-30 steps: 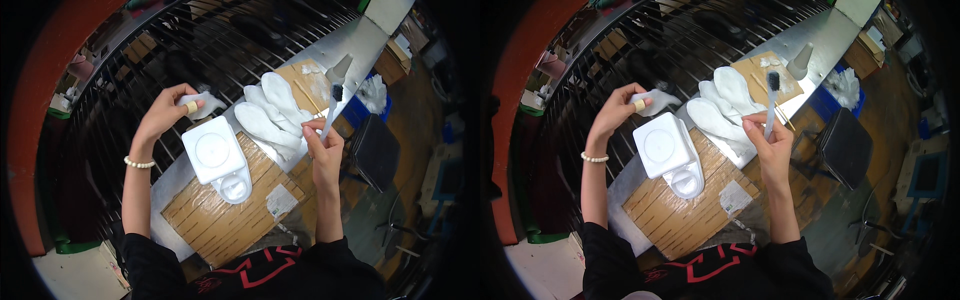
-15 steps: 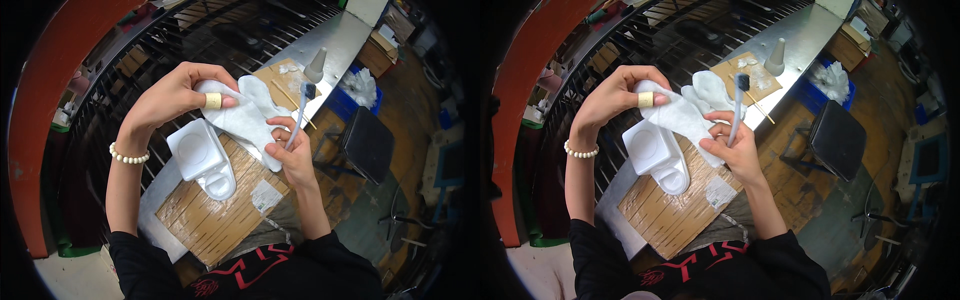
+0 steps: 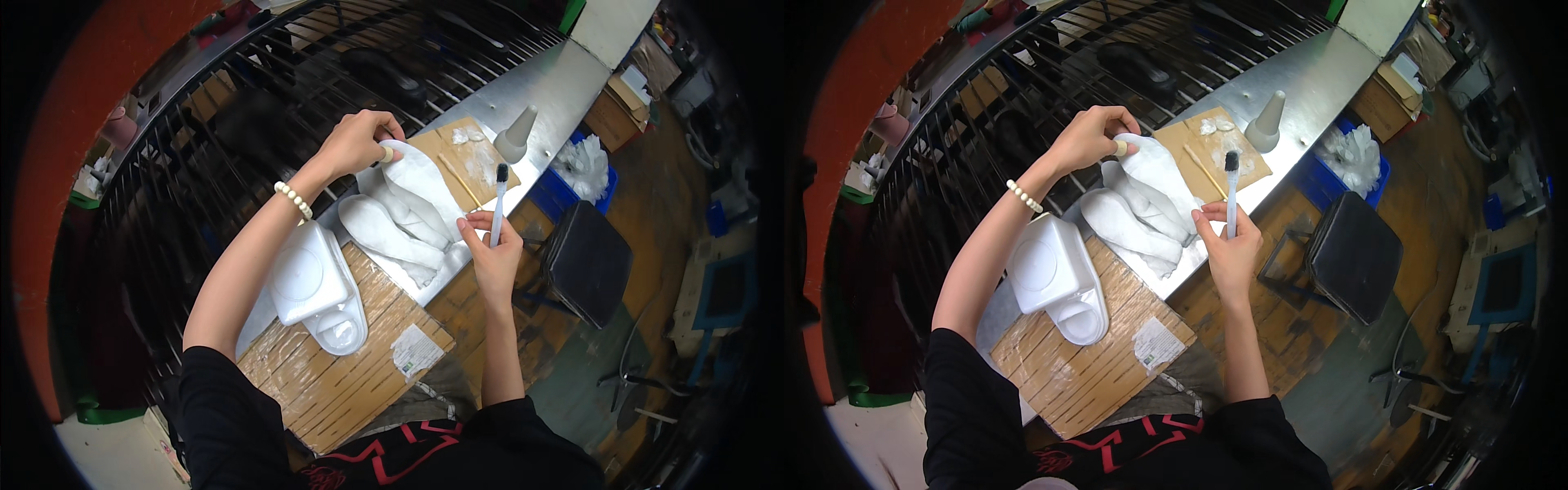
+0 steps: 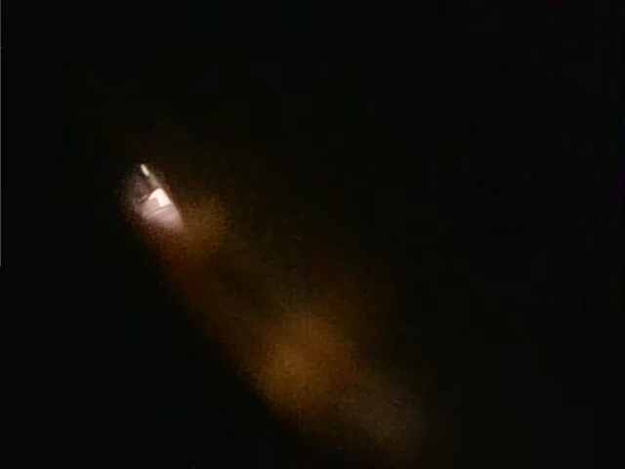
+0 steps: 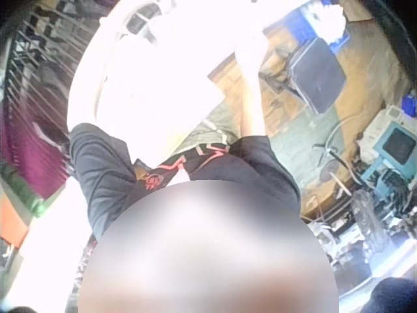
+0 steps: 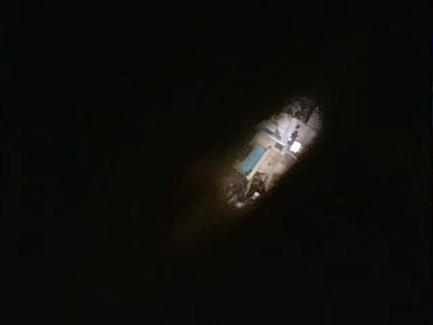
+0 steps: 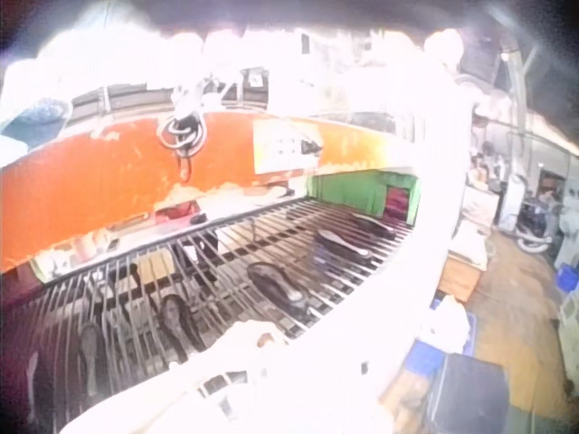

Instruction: The person uses a brush to apply a white cleaning substance to the sole and sides of a black shoe, repeatedly rotating the shoe to cover different areas. The person also wipes the shoe with a white cloth during the process.

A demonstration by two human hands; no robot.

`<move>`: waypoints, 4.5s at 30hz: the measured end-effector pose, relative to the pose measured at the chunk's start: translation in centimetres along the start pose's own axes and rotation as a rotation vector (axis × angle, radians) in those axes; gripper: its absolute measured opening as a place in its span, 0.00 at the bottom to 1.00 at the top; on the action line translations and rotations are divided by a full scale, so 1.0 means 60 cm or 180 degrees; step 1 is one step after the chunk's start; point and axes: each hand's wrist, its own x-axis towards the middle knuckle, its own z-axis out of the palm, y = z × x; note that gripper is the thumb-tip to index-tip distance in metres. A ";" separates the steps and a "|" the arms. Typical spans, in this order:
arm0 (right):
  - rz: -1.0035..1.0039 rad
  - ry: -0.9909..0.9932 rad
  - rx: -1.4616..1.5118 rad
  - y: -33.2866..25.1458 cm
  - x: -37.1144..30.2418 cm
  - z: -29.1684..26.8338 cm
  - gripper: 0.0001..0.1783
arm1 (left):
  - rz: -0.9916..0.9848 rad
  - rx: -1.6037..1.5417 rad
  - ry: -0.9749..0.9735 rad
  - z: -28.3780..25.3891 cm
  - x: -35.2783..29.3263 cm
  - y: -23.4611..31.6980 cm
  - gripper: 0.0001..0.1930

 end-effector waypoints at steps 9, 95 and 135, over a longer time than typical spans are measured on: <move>-0.0528 0.0404 0.0136 0.005 -0.010 -0.012 0.09 | 0.0793 -0.1387 -0.0334 -0.025 0.009 -0.010 0.07; -0.3284 -0.1383 -0.1945 -0.086 -0.201 0.042 0.12 | 0.2020 -0.5169 0.1045 0.020 -0.817 0.030 0.68; -0.4046 -0.1900 0.0023 -0.281 -0.267 0.150 0.20 | 0.1781 -0.5545 0.3263 0.171 -0.721 0.051 0.66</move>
